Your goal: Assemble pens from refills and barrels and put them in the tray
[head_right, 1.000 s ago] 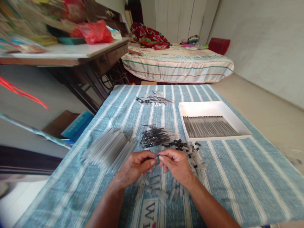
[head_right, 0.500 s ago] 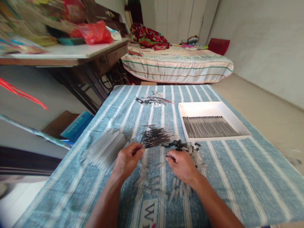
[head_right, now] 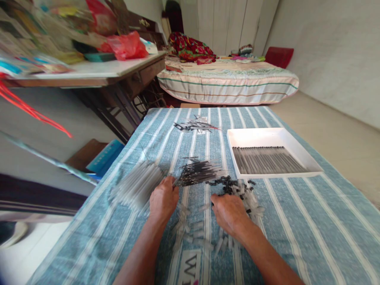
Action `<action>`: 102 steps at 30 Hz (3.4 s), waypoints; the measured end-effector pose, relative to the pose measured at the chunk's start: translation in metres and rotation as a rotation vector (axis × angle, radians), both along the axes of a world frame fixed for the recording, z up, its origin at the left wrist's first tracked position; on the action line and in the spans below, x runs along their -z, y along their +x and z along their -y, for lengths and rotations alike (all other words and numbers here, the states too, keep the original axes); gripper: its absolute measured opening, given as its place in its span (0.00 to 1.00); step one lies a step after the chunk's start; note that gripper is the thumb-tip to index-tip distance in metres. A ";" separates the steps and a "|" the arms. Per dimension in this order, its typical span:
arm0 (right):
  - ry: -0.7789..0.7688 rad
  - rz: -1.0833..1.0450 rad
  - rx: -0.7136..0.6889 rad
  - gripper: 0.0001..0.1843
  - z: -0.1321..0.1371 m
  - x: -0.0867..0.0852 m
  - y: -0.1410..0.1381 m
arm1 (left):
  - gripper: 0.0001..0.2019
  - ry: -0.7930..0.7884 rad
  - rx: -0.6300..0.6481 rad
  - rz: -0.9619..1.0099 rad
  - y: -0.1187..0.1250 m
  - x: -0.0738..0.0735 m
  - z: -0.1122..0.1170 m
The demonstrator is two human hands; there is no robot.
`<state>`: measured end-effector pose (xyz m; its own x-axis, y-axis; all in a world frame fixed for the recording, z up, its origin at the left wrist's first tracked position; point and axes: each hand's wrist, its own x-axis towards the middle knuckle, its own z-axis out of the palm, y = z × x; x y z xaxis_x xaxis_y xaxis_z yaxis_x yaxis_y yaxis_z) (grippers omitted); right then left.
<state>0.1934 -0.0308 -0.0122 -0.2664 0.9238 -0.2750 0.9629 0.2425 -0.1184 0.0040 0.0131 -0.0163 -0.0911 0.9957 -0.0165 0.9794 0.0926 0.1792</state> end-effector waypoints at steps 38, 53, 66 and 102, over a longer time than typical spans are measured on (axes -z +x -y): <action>-0.075 -1.752 0.626 0.13 -0.023 -0.014 -0.006 | 0.02 -0.026 0.450 0.966 0.014 -0.001 0.022; 0.182 -1.824 0.590 0.08 -0.015 -0.026 -0.006 | 0.07 -0.022 0.472 0.956 0.013 -0.007 0.020; 0.069 -0.857 0.286 0.07 -0.005 -0.010 0.003 | 0.07 -0.137 0.329 1.355 0.015 -0.022 0.025; 0.181 -1.112 -0.029 0.04 -0.002 -0.025 0.016 | 0.09 -0.192 0.719 1.060 0.017 -0.018 0.025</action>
<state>0.2089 -0.0291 0.0124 -0.3021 0.9155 0.2658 0.3380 0.3636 -0.8681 0.0206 -0.0117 0.0015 0.6058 0.7890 0.1022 0.2095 -0.2821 0.9362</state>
